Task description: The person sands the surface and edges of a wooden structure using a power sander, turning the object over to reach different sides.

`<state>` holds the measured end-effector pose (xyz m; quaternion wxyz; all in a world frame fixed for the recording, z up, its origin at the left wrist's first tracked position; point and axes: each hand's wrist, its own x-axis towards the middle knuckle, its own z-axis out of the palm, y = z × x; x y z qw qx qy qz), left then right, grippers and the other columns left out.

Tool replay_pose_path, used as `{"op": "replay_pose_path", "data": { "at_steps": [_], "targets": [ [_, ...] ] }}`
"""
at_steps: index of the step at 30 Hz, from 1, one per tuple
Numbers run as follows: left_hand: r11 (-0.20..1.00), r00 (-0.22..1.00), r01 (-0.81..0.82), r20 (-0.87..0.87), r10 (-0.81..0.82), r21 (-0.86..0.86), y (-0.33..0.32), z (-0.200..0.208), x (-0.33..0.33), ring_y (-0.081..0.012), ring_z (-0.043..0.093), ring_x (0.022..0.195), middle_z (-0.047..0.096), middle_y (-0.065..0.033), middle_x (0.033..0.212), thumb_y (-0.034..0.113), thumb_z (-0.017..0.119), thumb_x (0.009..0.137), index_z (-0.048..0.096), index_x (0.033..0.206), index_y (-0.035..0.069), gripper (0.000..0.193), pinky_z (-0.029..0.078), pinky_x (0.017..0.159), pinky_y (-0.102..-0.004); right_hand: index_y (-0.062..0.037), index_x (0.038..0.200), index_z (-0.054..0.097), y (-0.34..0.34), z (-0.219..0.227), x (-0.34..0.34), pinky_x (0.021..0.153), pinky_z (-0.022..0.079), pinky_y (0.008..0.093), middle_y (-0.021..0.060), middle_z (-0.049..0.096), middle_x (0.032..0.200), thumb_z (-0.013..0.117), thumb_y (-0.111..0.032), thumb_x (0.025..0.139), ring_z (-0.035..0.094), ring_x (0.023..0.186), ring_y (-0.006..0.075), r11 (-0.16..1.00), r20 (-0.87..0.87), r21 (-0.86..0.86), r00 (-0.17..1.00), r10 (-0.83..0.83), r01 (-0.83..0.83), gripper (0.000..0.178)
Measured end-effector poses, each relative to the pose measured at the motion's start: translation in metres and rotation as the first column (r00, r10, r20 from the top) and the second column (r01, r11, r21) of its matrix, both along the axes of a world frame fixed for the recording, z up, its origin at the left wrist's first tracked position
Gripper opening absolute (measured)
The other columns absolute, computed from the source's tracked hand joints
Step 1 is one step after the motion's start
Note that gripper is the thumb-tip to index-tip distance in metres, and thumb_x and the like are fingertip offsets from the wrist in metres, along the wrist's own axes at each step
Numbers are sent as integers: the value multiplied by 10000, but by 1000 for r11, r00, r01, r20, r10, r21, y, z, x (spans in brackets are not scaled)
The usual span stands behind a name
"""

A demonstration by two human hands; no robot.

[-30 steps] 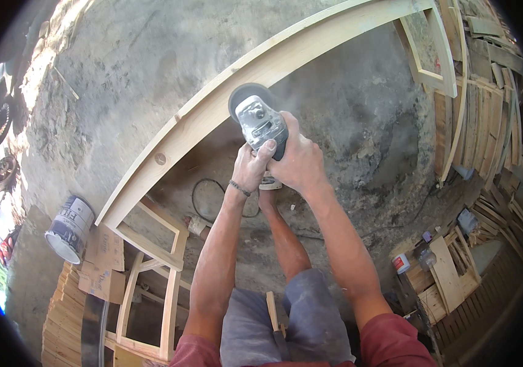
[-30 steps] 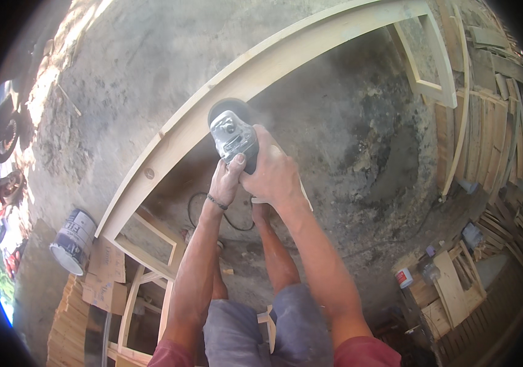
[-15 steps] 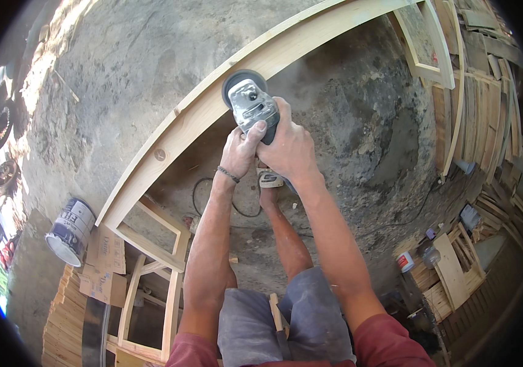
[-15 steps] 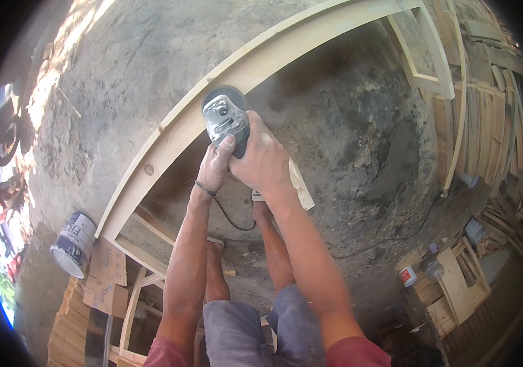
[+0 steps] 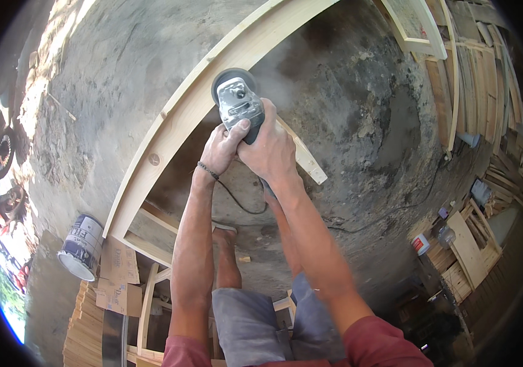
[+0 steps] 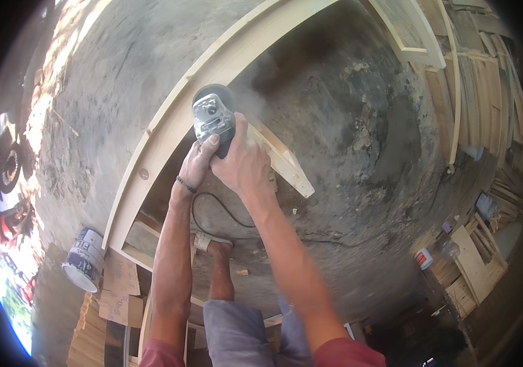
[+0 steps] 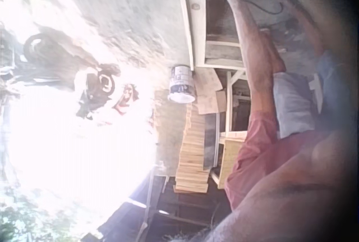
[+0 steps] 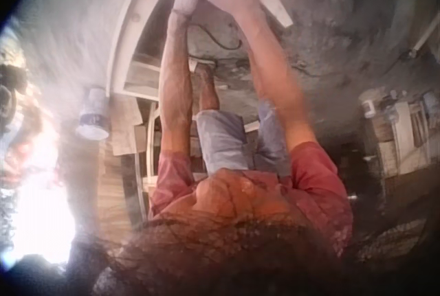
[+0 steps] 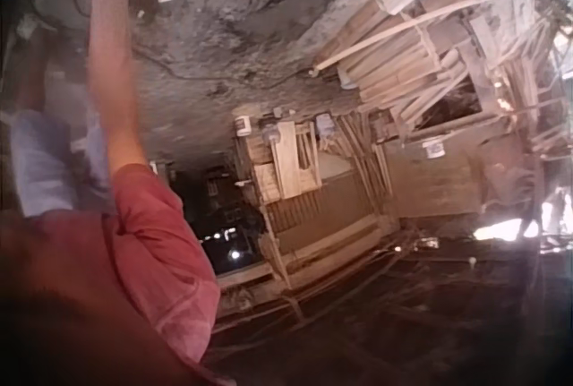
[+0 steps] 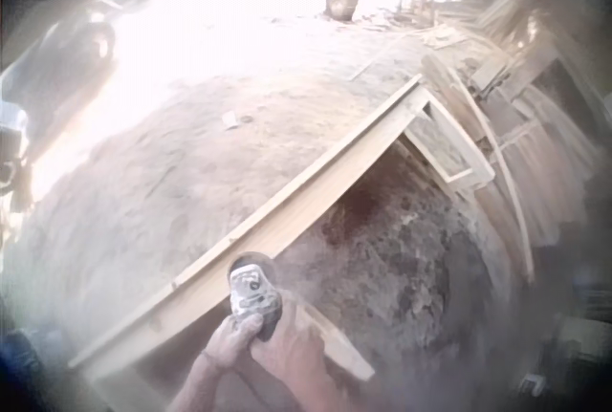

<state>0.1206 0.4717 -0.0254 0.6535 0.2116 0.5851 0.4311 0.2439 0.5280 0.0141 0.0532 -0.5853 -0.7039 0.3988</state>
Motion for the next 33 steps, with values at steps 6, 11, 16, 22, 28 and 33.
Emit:
{"op": "replay_pose_path", "data": {
  "at_steps": [6,11,16,22,28,33],
  "targets": [
    [975,974,217,-59,-220,-45,-15,5,20,-169,639,1011,718,-140,1085,546,636,950,666,1209,-72,671,511,913,-336,-41,1450,322,-35,4,32,802,567,565,273,710,907,738,-380,850,707,903,483,983,89,-109,986,-139,148,805],
    [974,973,229,-20,-229,-7,-32,-3,39,-195,650,1062,720,-162,1111,534,655,941,661,1217,-76,669,507,951,-355,-42,1451,321,-62,0,50,812,559,569,280,715,935,742,-380,846,708,919,478,974,66,-75,976,-209,213,811],
    [879,877,475,-62,-476,-36,-27,-3,65,-222,684,1030,733,-184,1071,555,643,933,676,1202,-58,670,527,920,-366,-82,1449,338,-79,1,80,839,551,570,300,713,967,755,-379,826,694,938,506,925,133,-89,925,-357,370,807],
    [713,711,692,-64,-700,-112,-38,-1,114,-297,690,1110,727,-208,1160,590,664,901,664,1265,-34,722,515,976,-394,-104,1453,336,-127,-4,125,849,556,564,296,715,1033,801,-288,792,685,1003,501,796,45,-88,800,-598,599,829],
    [735,723,662,-135,-678,-148,-35,4,100,-263,707,1024,737,-199,1087,594,657,906,679,1237,-39,714,539,904,-381,-97,1469,325,-126,-10,115,868,553,562,319,707,1034,821,-355,769,682,1008,513,820,38,-66,823,-567,569,896],
    [889,875,449,-157,-457,-84,-27,-10,25,-122,625,761,704,-88,853,571,641,937,710,1081,-63,654,514,682,-313,-37,1467,322,-77,1,45,842,570,549,327,705,996,768,-388,806,705,934,503,895,42,-163,910,-413,414,871]
  ]
}}
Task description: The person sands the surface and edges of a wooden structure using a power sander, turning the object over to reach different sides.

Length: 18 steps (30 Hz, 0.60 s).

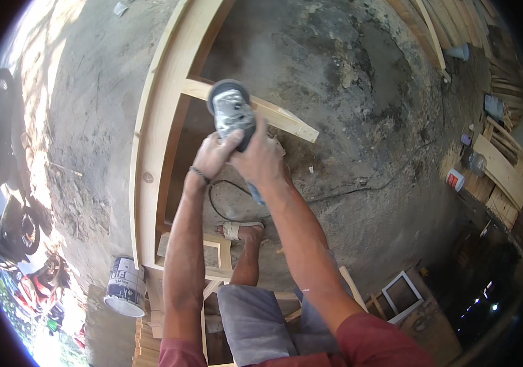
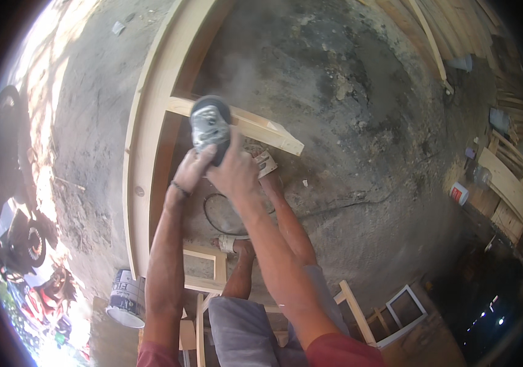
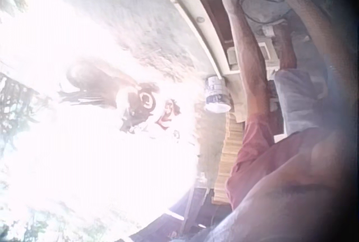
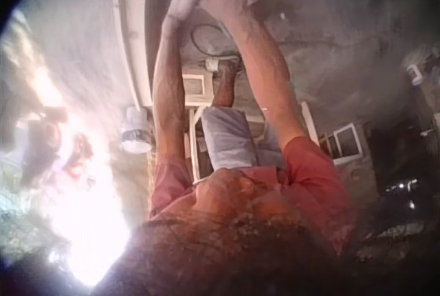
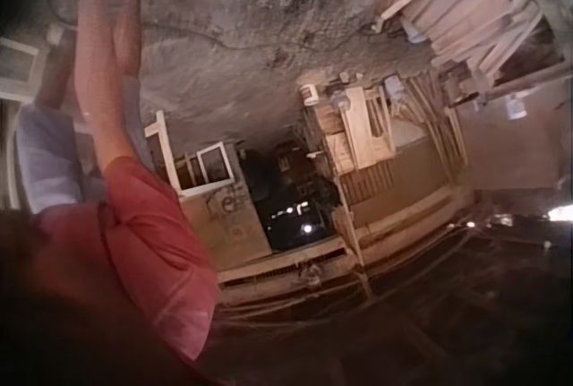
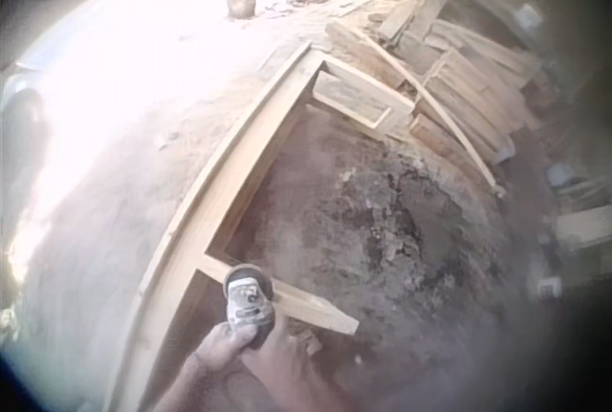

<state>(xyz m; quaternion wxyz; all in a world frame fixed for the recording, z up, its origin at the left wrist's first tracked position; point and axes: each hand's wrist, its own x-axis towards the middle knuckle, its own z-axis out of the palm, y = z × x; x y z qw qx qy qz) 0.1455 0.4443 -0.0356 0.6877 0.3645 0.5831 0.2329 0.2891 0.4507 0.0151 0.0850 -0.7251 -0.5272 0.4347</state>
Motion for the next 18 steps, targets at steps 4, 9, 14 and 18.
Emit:
{"op": "replay_pose_path", "data": {
  "at_steps": [4,9,14,18],
  "targets": [
    [996,996,-76,53,73,55,4,-1,-11,-132,625,867,714,-83,932,514,577,993,688,1162,-52,601,509,792,-322,18,1470,309,6,-9,-17,810,577,561,350,689,941,739,-366,827,706,869,519,999,-22,44,1000,20,-19,864],
    [996,997,73,11,-73,50,-13,-1,23,-177,646,961,737,-156,1003,500,593,975,677,1158,-80,614,512,891,-370,-41,1460,330,-21,-1,21,804,574,564,325,701,957,757,-375,823,702,903,513,995,-7,24,996,-92,92,836],
    [968,968,249,46,-247,-34,-23,6,84,-201,673,935,740,-173,970,536,646,935,689,1119,-68,633,526,872,-390,-85,1429,351,-61,-8,74,829,557,579,303,712,954,782,-362,815,690,930,518,972,57,100,974,-221,215,800],
    [956,954,294,58,-293,3,-43,0,110,-248,705,949,746,-197,985,531,656,927,689,1139,-46,616,529,876,-402,-94,1437,336,-82,-7,100,839,554,571,292,715,986,797,-337,796,692,953,508,966,57,43,965,-255,253,825]
  ]
}}
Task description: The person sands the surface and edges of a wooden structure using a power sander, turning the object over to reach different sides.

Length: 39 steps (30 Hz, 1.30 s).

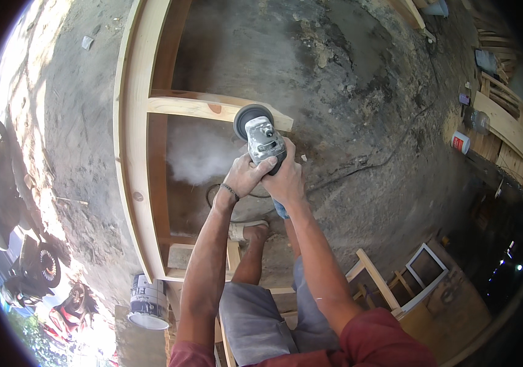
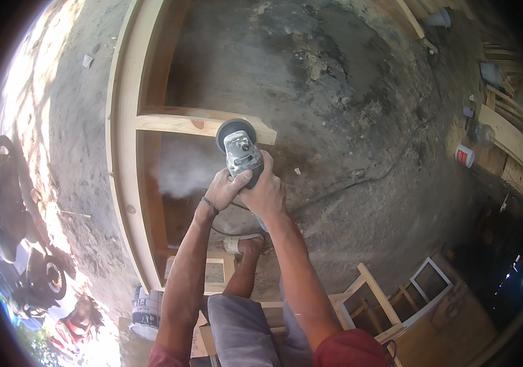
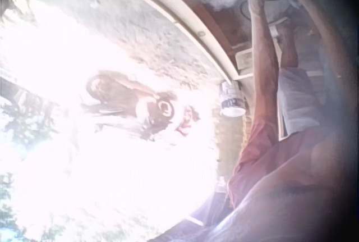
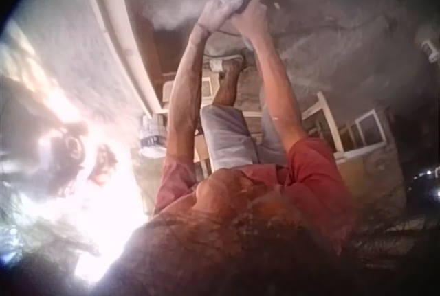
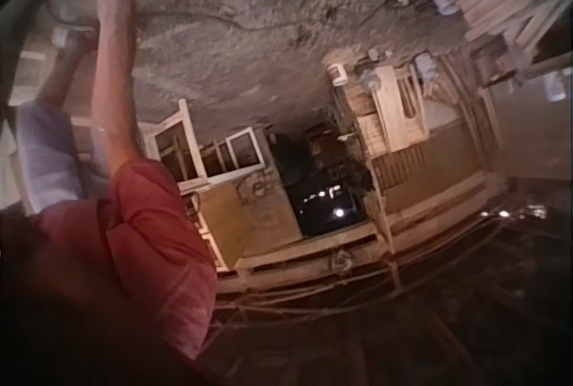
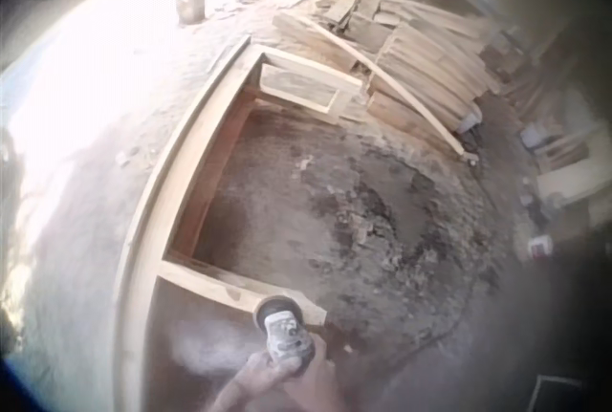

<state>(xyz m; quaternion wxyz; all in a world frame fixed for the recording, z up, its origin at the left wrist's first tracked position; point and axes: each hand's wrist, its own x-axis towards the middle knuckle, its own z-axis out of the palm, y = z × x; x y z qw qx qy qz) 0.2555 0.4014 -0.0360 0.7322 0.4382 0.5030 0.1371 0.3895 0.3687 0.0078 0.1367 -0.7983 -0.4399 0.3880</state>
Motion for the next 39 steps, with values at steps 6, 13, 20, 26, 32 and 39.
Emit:
{"op": "replay_pose_path", "data": {
  "at_steps": [6,13,20,26,32,39],
  "targets": [
    [995,996,91,9,-91,-35,-2,2,24,-241,691,1014,738,-189,1058,544,646,934,684,1189,-37,635,523,912,-391,-106,1439,344,-13,-3,24,839,556,564,283,718,989,817,-335,775,692,963,507,999,42,17,999,-29,29,847],
    [987,986,163,45,-164,6,-6,-1,54,-275,712,1025,745,-191,1073,526,670,922,692,1219,-4,608,531,909,-398,-141,1453,351,-30,-3,46,857,558,551,278,714,1072,868,-321,723,685,1026,493,984,37,-30,984,-173,174,913],
    [936,937,348,-19,-349,-52,-3,4,64,-298,728,1021,746,-207,1086,540,659,918,702,1234,10,619,554,900,-394,-79,1457,349,-49,-11,49,840,558,542,279,719,1064,872,-369,735,696,1012,481,967,38,6,966,-255,255,937],
    [947,944,321,-77,-322,-20,21,14,26,-284,725,1004,746,-210,1064,566,649,920,692,1222,-23,663,553,883,-387,-86,1450,333,-22,-5,14,897,560,545,323,691,1113,883,-360,723,687,1041,498,952,3,-122,959,-282,280,952],
    [991,991,-137,-5,137,-14,11,-5,-65,-132,621,864,721,-91,978,520,631,967,676,1172,-66,623,529,781,-332,-71,1461,327,23,-4,-54,787,586,531,273,721,907,826,-349,748,718,868,481,998,-74,19,995,65,-63,914],
    [997,999,-42,6,43,-57,9,-6,-51,-153,661,882,733,-128,946,537,665,938,681,1154,-70,645,540,801,-334,-80,1471,321,16,1,-41,784,580,540,266,721,899,818,-379,763,714,871,480,999,-80,-51,997,5,-9,915]
  ]
}}
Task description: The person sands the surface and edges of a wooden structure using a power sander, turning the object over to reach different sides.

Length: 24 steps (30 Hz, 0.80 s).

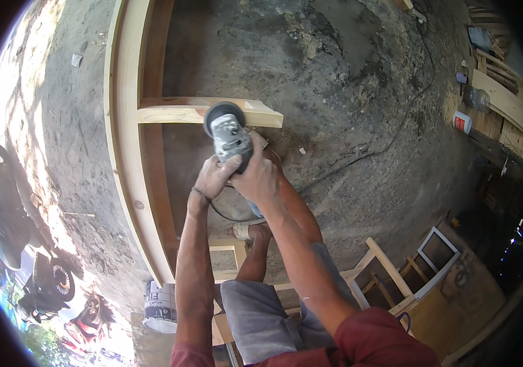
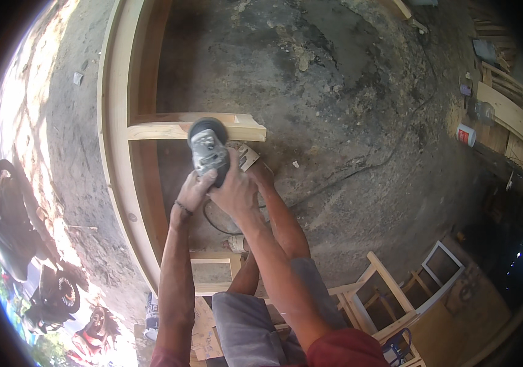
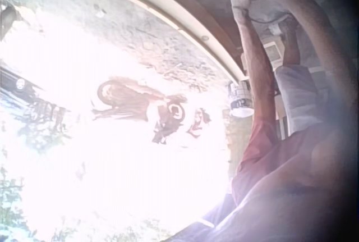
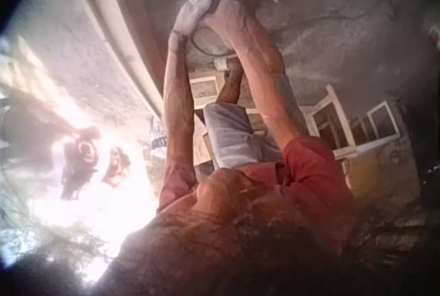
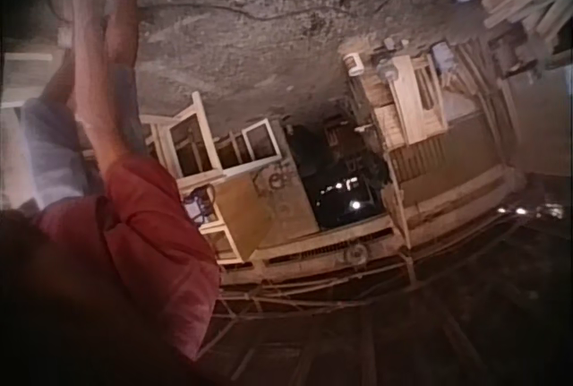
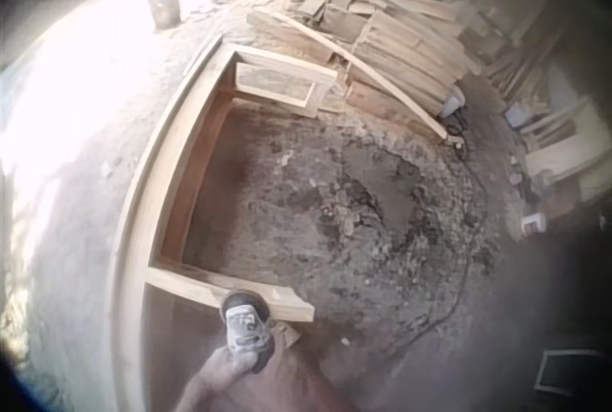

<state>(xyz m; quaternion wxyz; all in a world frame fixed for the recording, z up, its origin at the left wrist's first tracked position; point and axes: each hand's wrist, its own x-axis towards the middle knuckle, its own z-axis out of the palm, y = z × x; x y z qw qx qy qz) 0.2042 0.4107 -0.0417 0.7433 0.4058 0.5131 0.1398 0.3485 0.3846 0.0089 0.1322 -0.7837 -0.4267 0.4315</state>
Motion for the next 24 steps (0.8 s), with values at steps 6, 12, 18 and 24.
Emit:
{"op": "replay_pose_path", "data": {
  "at_steps": [6,12,18,24],
  "targets": [
    [965,968,253,-23,-252,66,-7,9,96,-347,723,1022,744,-234,1040,576,665,905,686,1195,-9,653,534,898,-427,-135,1476,326,-47,-10,78,830,558,560,297,713,994,852,-381,730,692,978,497,982,130,-14,974,-187,190,945],
    [950,953,304,-43,-301,70,-17,8,119,-359,721,1026,745,-237,1033,588,661,893,688,1198,-3,665,531,903,-429,-120,1473,339,-64,-11,96,873,544,558,309,701,1058,865,-371,722,676,1027,506,966,108,-14,961,-255,258,950],
    [904,909,415,-79,-409,98,-5,16,119,-378,725,1008,745,-251,1000,587,670,883,692,1194,-10,673,537,885,-438,-74,1470,329,-71,-18,85,854,551,552,294,702,1072,886,-384,720,688,1003,495,941,127,29,932,-339,338,984],
    [915,909,404,-127,-398,24,0,9,87,-377,727,1015,745,-256,1021,599,662,886,694,1189,-21,691,548,872,-440,-71,1467,319,-53,-10,64,820,562,552,276,713,1013,879,-389,726,710,958,469,956,62,-31,955,-289,291,981]
  ]
}}
